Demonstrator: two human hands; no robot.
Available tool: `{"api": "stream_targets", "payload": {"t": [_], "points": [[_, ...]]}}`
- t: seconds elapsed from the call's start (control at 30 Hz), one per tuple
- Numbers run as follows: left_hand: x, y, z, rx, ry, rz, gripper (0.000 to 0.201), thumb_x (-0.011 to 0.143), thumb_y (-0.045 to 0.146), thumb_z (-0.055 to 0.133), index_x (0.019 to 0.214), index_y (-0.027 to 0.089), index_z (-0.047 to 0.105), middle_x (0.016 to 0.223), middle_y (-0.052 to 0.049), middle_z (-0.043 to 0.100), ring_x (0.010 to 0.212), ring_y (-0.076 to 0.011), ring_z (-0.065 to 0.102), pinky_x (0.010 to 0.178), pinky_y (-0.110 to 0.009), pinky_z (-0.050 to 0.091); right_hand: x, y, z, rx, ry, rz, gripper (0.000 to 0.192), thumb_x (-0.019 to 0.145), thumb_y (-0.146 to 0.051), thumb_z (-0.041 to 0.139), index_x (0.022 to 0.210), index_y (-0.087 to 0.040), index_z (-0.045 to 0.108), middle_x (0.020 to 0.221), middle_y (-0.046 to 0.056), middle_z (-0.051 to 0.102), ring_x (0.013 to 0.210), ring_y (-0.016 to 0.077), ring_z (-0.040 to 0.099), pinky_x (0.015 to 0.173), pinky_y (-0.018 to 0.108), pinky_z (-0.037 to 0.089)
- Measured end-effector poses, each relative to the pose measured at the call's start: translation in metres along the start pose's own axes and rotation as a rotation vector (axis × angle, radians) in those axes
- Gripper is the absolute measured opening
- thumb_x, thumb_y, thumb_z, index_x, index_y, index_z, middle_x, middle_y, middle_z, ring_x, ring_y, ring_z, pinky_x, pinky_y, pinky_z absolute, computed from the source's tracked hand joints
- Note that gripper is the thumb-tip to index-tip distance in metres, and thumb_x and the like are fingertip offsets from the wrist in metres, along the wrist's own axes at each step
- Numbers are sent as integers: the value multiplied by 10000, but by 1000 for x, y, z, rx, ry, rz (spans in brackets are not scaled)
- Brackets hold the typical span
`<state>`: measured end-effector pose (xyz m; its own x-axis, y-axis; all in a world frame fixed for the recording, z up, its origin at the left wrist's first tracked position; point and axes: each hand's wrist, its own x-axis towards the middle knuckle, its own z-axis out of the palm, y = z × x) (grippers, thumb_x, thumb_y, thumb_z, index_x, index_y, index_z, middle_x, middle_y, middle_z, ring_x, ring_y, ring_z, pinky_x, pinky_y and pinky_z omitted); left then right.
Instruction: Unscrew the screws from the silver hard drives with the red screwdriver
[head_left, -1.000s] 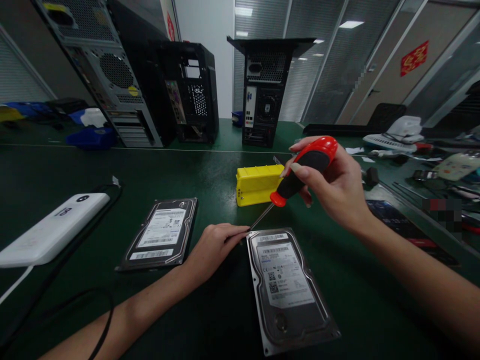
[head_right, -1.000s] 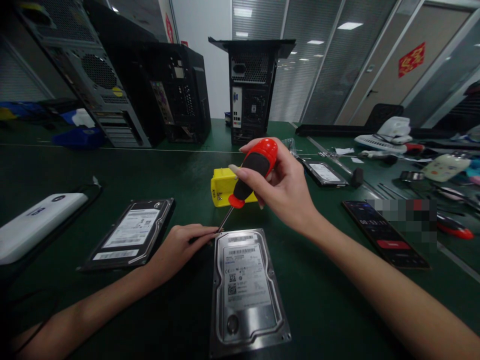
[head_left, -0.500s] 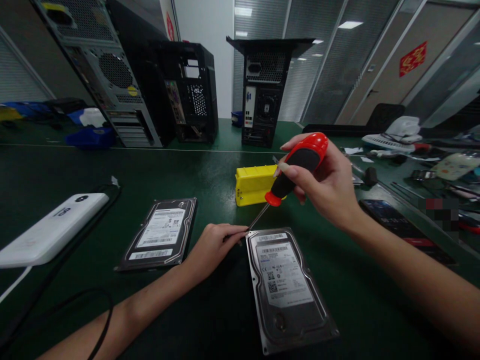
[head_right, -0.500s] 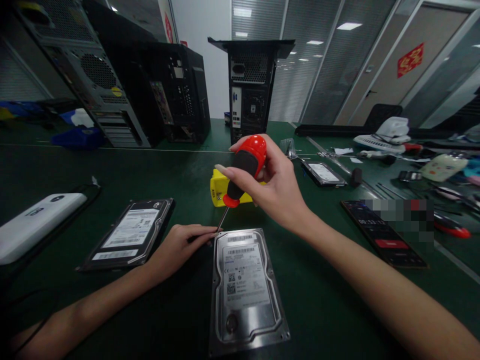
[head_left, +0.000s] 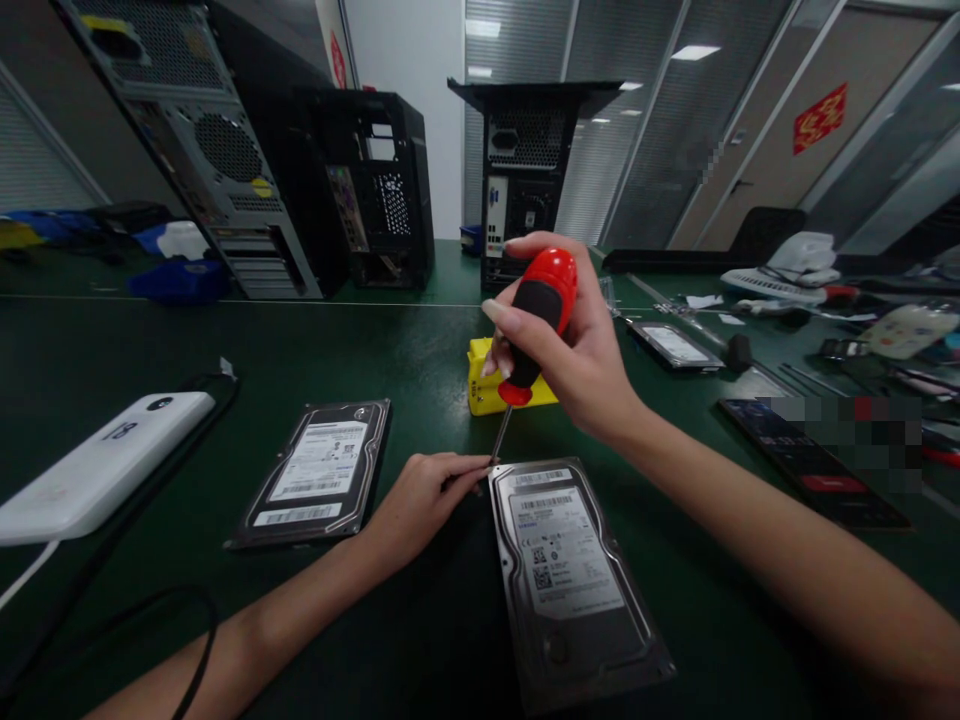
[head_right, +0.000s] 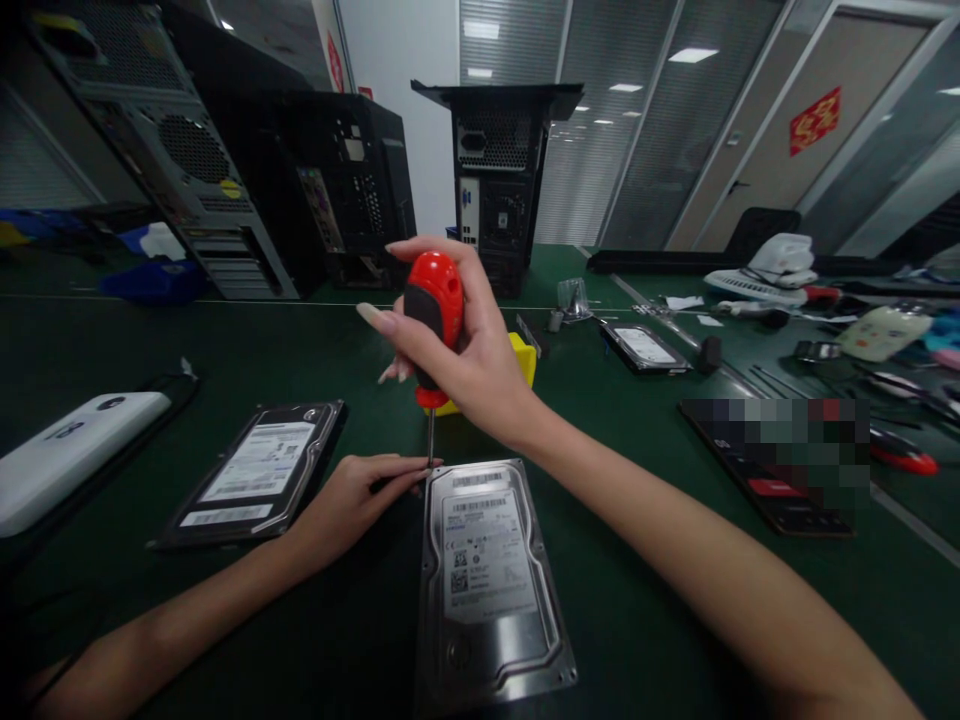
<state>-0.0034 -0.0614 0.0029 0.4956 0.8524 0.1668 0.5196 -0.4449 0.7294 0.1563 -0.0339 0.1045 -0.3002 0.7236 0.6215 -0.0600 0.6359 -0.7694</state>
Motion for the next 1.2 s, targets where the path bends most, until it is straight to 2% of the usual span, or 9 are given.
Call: {"api": "stream_targets", "payload": {"t": [0.17,0.3,0.5,0.67,0.83,1.2], "points": [[-2,2,-1,9,-4,-1,272,877,244,472,1064,190,662,1039,-40,701,936,-189,652,843,-295,491,3,2,5,96,3,-14,252,852,-372,435,1080,-291,366,739,-33,434,513,65,467,522,220,494],[-2,5,-2,14,-18,-26,281,868,246,477,1078,185,654,1037,-37,702,879,-181,657,758,-262,500,5,2,4,242,-43,31,222,865,-371,376,1061,-268,395,758,-14,425,538,80,457,530,233,492],[-1,8,-2,30,-12,-47,263,860,274,496,1036,184,670,810,-2,724,633,-131,621,575,-202,457,5,4,5,280,-51,28,238,869,-390,391,1074,-268,399,778,-16,415,566,75,457,571,243,496],[-2,6,-2,6,-12,-51,263,861,267,499,1040,187,674,931,-15,727,742,-153,655,644,-215,477,1,3,5,226,-41,33,213,876,-386,369,1072,-305,388,791,-17,417,565,76,454,535,229,483],[-2,6,-1,1,-9,-53,262,859,253,504,1046,184,673,991,-21,718,829,-170,670,713,-232,496,1,4,6,108,1,53,276,870,-467,352,1095,-306,357,799,-14,433,553,70,456,542,236,481],[-2,4,0,-9,2,-24,261,858,227,502,1046,176,675,1021,-33,708,917,-189,663,804,-261,494,3,8,7,304,6,-7,210,862,-400,404,1049,-309,430,757,-30,437,532,68,445,490,226,449]]}}
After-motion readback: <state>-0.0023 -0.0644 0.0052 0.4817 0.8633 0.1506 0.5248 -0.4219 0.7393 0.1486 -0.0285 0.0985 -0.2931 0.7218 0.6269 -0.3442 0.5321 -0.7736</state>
